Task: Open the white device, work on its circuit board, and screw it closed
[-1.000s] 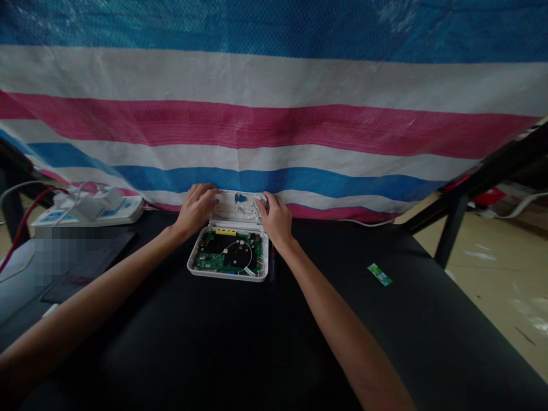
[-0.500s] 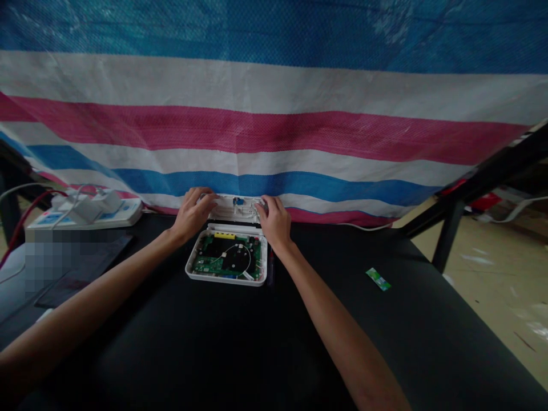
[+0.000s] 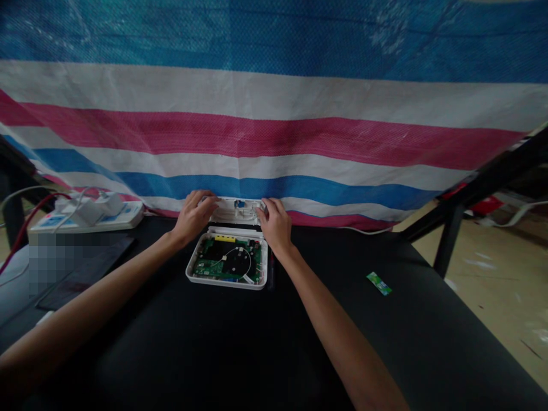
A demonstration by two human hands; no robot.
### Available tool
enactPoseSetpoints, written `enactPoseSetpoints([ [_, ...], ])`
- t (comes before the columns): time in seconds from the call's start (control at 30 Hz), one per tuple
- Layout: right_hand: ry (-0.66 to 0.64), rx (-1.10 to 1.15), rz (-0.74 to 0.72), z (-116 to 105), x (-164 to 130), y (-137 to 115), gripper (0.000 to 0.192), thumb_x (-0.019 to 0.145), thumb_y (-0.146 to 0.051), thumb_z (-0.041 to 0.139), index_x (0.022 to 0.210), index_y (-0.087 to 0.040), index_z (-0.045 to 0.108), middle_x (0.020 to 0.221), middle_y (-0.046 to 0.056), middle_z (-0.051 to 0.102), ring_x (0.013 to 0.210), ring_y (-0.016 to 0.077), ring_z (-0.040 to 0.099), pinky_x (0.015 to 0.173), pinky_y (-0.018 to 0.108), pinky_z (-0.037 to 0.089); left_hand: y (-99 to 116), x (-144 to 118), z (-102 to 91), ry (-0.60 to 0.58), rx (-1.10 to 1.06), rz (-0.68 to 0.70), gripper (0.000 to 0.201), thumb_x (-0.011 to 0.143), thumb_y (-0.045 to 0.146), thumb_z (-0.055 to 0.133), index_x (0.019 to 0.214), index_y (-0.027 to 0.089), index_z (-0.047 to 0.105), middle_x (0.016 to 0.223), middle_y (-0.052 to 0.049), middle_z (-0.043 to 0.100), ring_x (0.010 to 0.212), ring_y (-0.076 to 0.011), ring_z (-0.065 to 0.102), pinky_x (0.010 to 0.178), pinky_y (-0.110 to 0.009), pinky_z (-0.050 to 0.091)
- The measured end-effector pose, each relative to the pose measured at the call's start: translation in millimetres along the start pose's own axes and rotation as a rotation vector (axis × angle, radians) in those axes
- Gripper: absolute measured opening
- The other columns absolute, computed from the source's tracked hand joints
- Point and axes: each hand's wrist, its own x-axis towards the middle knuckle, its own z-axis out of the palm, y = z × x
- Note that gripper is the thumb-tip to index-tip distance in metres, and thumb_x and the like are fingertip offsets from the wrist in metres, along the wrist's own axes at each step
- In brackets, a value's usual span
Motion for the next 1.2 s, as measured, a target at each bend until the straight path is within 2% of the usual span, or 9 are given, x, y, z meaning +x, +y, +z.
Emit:
enactPoseSetpoints([
  [0.13,-0.002,0.030,0.005,-0.3,1.6,0.5,0.034,0.096,-0.042,0.052,0.110,-0.017,0.069,0.104,0.014,0.068,0.091,0.0262,0.065,0.085,0.041,0.053,-0.5,0.7,-1.3,0.015,-0.026,0.004,0.020,0.098,0.016,0.047,0.106,0.018,0.066,0.108,-0.011,0.064,0.097,-0.0245,0.054,0.081,-0.037,0.045],
  [0.43,0.014,0.049,0.008,-7.6,8.0,0.5,0.032,0.099,-0.037,0.046,0.096,-0.019,0.071,0.093,0.011,0.072,0.088,0.0253,0.066,0.082,0.040,0.053,2.3,3.7,-4.2,0.033,-0.125,-0.037,0.021,0.097,0.014,0.046,0.101,0.019,0.066,0.106,-0.009,0.065,0.097,-0.0229,0.055,0.084,-0.038,0.047],
  [0.9,0.039,0.072,-0.001,-4.9,7.4,1.3,0.029,0.097,-0.030,0.047,0.100,-0.015,0.071,0.098,0.014,0.073,0.093,0.0262,0.067,0.086,0.041,0.053,1.5,0.4,0.6,0.038,-0.096,-0.048,0.018,0.098,0.018,0.048,0.101,0.019,0.066,0.106,-0.010,0.064,0.097,-0.0235,0.055,0.083,-0.037,0.045],
  [1.2,0.037,0.066,0.016,-5.8,7.7,-0.5,0.027,0.096,-0.030,0.048,0.101,-0.018,0.072,0.099,0.014,0.071,0.095,0.0269,0.066,0.088,0.044,0.053,1.6,0.6,-1.5,0.026,-0.069,-0.041,0.019,0.097,0.018,0.048,0.104,0.019,0.066,0.110,-0.011,0.063,0.099,-0.0245,0.056,0.083,-0.038,0.045],
])
